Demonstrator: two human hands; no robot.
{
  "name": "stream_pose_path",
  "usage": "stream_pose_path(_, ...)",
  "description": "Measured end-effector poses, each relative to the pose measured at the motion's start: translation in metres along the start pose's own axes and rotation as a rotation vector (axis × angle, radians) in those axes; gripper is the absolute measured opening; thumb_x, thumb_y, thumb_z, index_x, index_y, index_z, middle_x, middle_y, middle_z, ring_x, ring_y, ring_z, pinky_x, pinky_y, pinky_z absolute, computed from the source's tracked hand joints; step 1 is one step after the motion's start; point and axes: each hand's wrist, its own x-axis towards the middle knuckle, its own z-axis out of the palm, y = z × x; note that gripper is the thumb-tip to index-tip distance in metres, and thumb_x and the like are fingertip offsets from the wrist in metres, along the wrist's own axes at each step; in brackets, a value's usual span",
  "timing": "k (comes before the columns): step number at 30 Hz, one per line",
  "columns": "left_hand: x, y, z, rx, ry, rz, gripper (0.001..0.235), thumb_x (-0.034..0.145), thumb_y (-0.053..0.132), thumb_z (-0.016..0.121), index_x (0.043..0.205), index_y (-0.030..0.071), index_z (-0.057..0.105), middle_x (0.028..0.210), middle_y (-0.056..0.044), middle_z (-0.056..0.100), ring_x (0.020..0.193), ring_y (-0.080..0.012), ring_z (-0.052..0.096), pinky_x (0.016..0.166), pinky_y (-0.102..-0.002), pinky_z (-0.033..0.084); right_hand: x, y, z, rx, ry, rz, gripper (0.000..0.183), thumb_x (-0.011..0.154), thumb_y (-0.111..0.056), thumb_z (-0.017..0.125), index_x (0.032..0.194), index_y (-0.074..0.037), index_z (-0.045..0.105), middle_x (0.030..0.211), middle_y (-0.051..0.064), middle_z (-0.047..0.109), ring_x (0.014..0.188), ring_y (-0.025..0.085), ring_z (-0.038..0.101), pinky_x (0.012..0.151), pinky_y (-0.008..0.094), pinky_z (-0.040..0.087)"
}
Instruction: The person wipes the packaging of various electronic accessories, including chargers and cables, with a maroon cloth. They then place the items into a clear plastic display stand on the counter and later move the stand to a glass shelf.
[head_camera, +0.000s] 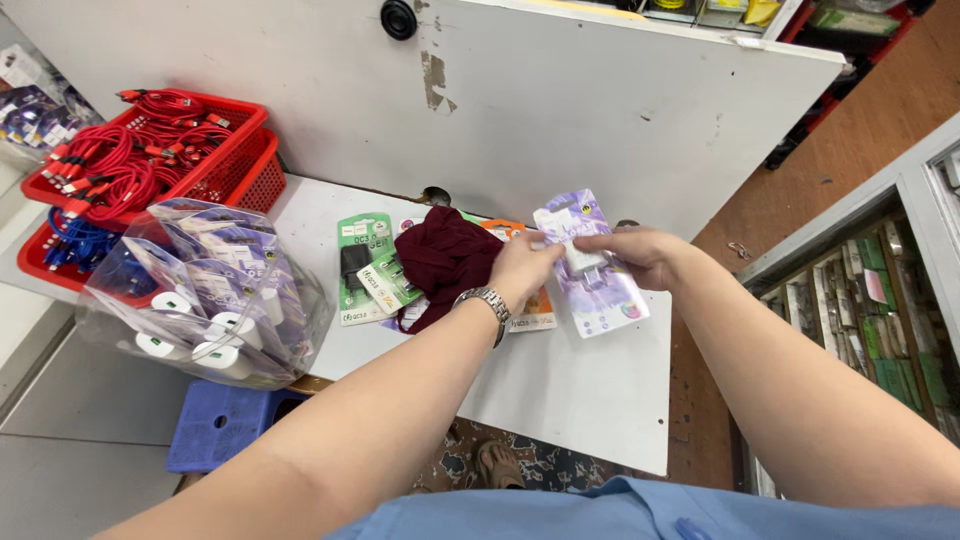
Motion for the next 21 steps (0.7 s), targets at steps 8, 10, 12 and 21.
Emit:
stream_pose_path(8,-0.026,0.002,-0.099,-0.566,-0.106,0.057,0.047,0.087,0.021,0.074,0.13,0.007,0.061,0.121,-0.009,0.072,0.104,-0.0222,0.074,0.088,-0.04,0.063,0.035,-0.047,0.095,-0.064,0.013,-0.4,0.071,0.097,-0.052,0.052,0.136,0.007,0.063,0.129,0.021,0.071,0.118,0.028,0.068,0.099,0.041,0.056)
stream_pose_path(10,-0.034,-0.005,-0.124,-0.535,0.042,0.081,0.04,0.087,0.017,0.075,0.124,0.005,0.066,0.116,-0.01,0.074,0.1,-0.0229,0.075,0.084,-0.04,0.063,0.045,-0.049,0.113,-0.343,0.19,-0.465,0.075,0.092,-0.05,0.061,0.14,0.007,0.058,0.133,0.023,0.066,0.122,0.031,0.065,0.101,0.041,0.054)
stream_pose_path(12,-0.042,-0.011,-0.145,-0.448,0.134,0.122,0.037,0.084,0.013,0.076,0.12,0.005,0.069,0.111,-0.01,0.076,0.097,-0.0226,0.075,0.083,-0.04,0.063,0.051,-0.042,0.131,-0.65,0.263,-0.437,0.091,0.081,-0.047,0.079,0.148,0.003,0.043,0.139,0.023,0.057,0.127,0.031,0.059,0.105,0.041,0.05)
stream_pose_path(21,-0.069,-0.021,-0.19,-0.283,0.355,0.172,0.032,0.08,0.008,0.08,0.112,0.005,0.072,0.102,-0.008,0.077,0.088,-0.017,0.074,0.075,-0.037,0.06,0.029,-0.049,0.183,-0.306,0.115,-0.486,0.054,0.083,-0.018,0.071,0.132,0.001,0.064,0.117,0.019,0.077,0.102,0.027,0.076,0.09,0.036,0.061)
